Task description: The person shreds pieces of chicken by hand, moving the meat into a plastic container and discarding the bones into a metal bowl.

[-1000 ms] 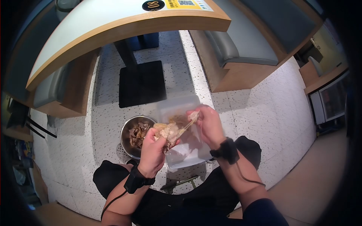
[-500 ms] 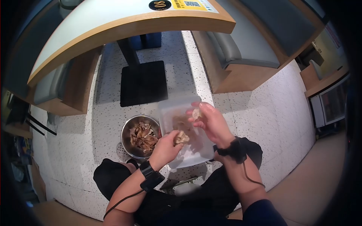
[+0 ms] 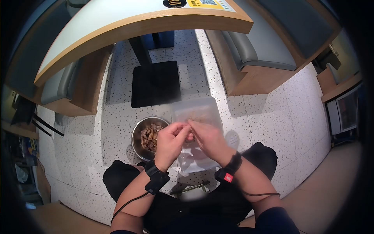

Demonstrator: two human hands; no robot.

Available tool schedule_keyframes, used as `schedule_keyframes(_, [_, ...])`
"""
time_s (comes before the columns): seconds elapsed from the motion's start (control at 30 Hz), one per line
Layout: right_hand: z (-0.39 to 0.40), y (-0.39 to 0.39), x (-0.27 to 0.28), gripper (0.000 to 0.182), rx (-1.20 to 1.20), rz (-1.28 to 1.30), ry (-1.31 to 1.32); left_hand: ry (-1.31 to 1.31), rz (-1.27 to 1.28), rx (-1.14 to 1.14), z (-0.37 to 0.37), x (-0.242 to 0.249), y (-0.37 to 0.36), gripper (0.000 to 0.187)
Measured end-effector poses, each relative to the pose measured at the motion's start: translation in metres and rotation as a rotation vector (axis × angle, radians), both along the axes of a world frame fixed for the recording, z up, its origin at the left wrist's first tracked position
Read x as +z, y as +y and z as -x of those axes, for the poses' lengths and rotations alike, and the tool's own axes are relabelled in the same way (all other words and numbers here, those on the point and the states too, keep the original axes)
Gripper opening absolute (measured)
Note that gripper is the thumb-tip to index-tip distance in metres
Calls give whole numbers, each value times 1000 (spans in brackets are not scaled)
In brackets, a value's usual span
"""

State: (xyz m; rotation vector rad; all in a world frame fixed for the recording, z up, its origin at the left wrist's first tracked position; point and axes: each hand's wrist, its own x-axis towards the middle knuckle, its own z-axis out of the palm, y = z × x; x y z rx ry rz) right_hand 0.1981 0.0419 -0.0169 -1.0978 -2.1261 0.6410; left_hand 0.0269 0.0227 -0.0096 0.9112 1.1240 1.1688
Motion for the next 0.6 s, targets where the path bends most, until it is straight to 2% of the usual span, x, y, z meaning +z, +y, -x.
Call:
schedule_keyframes(0.07, [1,2,-1,32,-48,-90,67,26,4,12,1,0,-1,19])
schedule_keyframes(0.17, [-2,6,10,31,-71,-121,37,169,-120,81,4,-1,-1,16])
schedule_keyframes(0.23, [0,4,13,30,-78,-77,54,457,-260,62,5,5,-2,14])
schedule_keyframes(0.27, [1,2,14,29,-84,-35,71,456,-263,62,5,7,-3,14])
schedule_keyframes(0.37, [2,4,10,29,-66,-111,40,845,-593,55,4,7,-3,14])
schedule_keyframes(0.47, [-1,4,2,22,-67,-143,26,879,-742,12,1,2,-7,17])
schedule_keyframes(0.5, [-3,2,-2,27,-72,-152,1,874,-786,11,-1,-2,-7,18])
schedule_keyframes(0.6, [-10,3,-4,26,-40,-106,-7,884,-833,-8,-8,0,-8,17])
